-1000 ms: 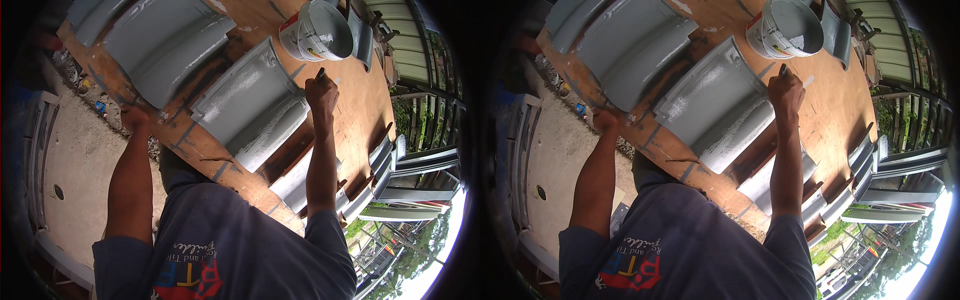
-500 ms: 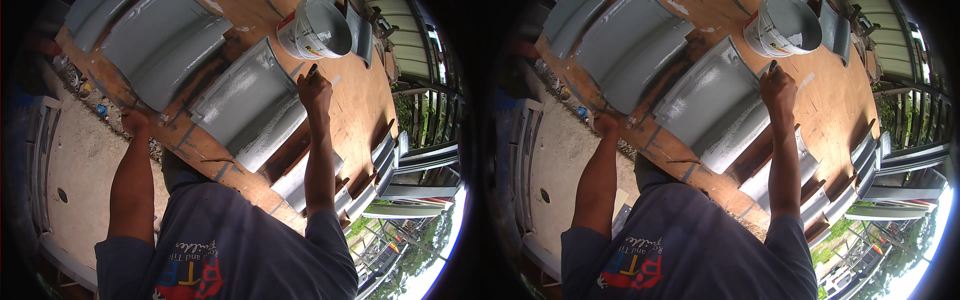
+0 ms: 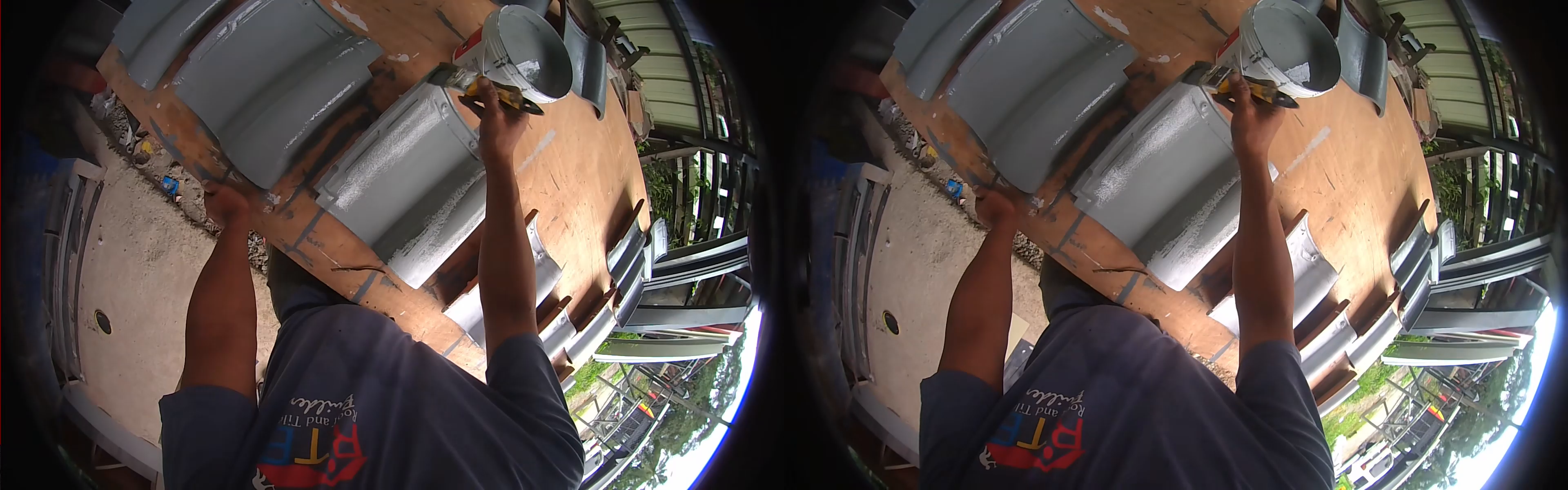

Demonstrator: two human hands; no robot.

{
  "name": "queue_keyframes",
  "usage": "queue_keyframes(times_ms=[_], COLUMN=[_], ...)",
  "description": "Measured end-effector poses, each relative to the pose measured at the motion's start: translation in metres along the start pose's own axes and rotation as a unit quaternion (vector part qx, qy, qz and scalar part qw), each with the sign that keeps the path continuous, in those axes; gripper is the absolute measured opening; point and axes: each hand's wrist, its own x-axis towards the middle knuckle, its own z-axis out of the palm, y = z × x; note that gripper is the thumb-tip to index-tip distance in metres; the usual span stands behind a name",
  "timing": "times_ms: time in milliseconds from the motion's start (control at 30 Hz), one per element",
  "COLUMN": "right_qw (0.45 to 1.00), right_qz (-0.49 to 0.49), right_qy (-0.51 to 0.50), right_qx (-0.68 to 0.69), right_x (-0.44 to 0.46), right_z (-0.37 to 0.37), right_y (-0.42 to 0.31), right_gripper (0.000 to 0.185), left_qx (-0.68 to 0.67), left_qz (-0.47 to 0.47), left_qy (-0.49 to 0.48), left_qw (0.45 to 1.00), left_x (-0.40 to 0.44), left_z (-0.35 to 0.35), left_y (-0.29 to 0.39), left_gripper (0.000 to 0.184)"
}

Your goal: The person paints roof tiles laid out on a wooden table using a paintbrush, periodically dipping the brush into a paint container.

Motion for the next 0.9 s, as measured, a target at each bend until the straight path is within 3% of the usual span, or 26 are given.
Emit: queue_keyframes(times_ms=[33,100,167,200,233,300,333,433,467,500,567,633,700,767,833,900], right_qw=[0.996,0.996,0.998,0.983,0.983,0.902,0.868,0.860,0.909,0.908,0.972,0.973,0.923,0.908,0.837,0.813], right_qz=[0.017,0.016,0.005,-0.018,-0.020,-0.003,-0.018,-0.049,-0.048,-0.046,0.018,-0.007,-0.027,-0.016,-0.023,-0.023], right_qy=[0.028,0.052,0.032,0.083,0.085,0.049,0.031,0.035,0.036,0.038,0.030,0.025,0.030,0.004,-0.026,-0.028], right_qx=[0.089,0.075,-0.051,-0.165,-0.164,-0.428,-0.496,-0.507,-0.413,-0.414,-0.230,-0.231,-0.382,-0.418,-0.546,-0.581], right_x=[-0.003,-0.004,-0.007,-0.011,-0.012,-0.014,-0.012,-0.008,-0.007,-0.008,-0.010,-0.007,-0.003,-0.011,-0.020,-0.024], right_z=[0.005,0.005,-0.010,-0.010,-0.017,-0.034,-0.039,-0.039,-0.033,-0.023,-0.009,-0.019,-0.040,-0.061,-0.077,-0.082], right_y=[-0.012,-0.013,0.019,0.023,0.023,0.018,0.017,-0.006,-0.013,-0.019,-0.029,-0.002,0.021,0.018,0.007,-0.012], right_gripper=[0.033,0.031,0.030,0.031,0.031,0.032,0.030,0.028,0.030,0.030,0.032,0.035,0.035,0.030,0.020,0.017], left_qx=[-0.001,-0.013,-0.005,0.002,0.000,-0.038,-0.039,-0.021,-0.012,-0.003,0.003,0.005,0.006,0.013,0.022,0.013], left_qz=[-0.002,0.005,-0.001,-0.007,-0.005,0.013,0.012,0.010,0.008,0.007,0.006,0.003,-0.007,-0.010,-0.012,-0.011], left_qy=[0.002,-0.001,-0.002,-0.003,-0.003,-0.006,-0.003,0.002,0.000,-0.002,-0.001,-0.001,-0.004,0.007,0.014,0.001], left_qw=[1.000,1.000,1.000,1.000,1.000,0.999,0.999,1.000,1.000,1.000,1.000,1.000,1.000,1.000,1.000,1.000], left_x=[-0.001,-0.003,0.001,0.000,-0.003,-0.006,-0.005,-0.003,0.001,0.005,0.002,-0.002,-0.004,0.004,0.005,0.005], left_z=[0.000,-0.001,0.001,0.001,0.000,-0.003,-0.004,0.001,0.003,0.004,0.002,0.000,-0.003,0.003,0.007,0.005], left_y=[0.001,0.001,-0.002,0.001,0.003,0.003,0.005,0.001,-0.002,-0.003,-0.002,0.002,0.004,0.000,-0.003,-0.002], left_gripper=[0.072,0.072,0.072,0.071,0.071,0.075,0.075,0.075,0.074,0.073,0.073,0.073,0.071,0.070,0.070,0.069])
